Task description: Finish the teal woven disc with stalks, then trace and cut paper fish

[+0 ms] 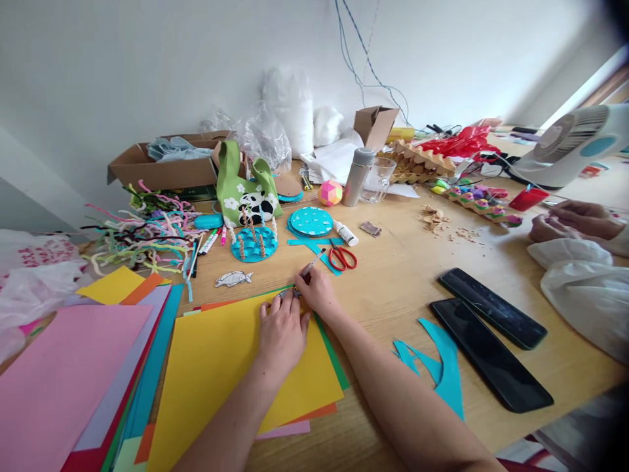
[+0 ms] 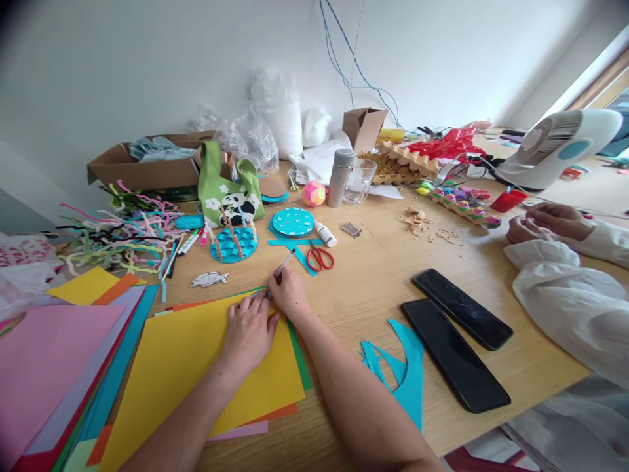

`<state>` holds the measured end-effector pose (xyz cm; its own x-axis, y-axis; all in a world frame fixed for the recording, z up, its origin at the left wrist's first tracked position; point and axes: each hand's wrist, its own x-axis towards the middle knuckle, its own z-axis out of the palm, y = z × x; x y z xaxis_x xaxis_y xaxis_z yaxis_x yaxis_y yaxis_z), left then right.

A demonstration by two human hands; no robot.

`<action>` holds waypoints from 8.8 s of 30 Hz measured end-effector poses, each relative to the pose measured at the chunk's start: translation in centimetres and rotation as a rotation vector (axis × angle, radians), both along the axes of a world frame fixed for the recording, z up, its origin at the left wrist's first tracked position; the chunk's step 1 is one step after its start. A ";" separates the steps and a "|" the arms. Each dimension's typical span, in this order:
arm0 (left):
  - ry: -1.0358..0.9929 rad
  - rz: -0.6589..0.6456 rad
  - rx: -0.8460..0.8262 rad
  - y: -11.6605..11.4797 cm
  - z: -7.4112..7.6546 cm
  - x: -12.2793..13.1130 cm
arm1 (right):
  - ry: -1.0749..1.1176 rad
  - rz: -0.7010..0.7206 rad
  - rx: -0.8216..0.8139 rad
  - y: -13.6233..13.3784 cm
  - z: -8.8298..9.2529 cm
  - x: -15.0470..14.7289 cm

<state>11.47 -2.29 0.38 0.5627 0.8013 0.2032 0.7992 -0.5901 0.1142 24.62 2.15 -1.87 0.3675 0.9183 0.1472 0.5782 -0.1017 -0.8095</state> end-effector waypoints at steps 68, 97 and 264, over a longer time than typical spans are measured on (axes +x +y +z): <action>0.017 -0.001 0.006 0.1 -0.1 0.0 | -0.065 0.091 -0.058 -0.2 0.9 1.0; 0.029 -0.004 0.017 0.5 -0.3 0.0 | -0.090 0.068 -0.070 0.1 0.8 1.7; -0.141 0.045 -0.376 4.5 -0.4 -2.5 | 0.011 0.318 0.162 -4.3 0.6 -1.4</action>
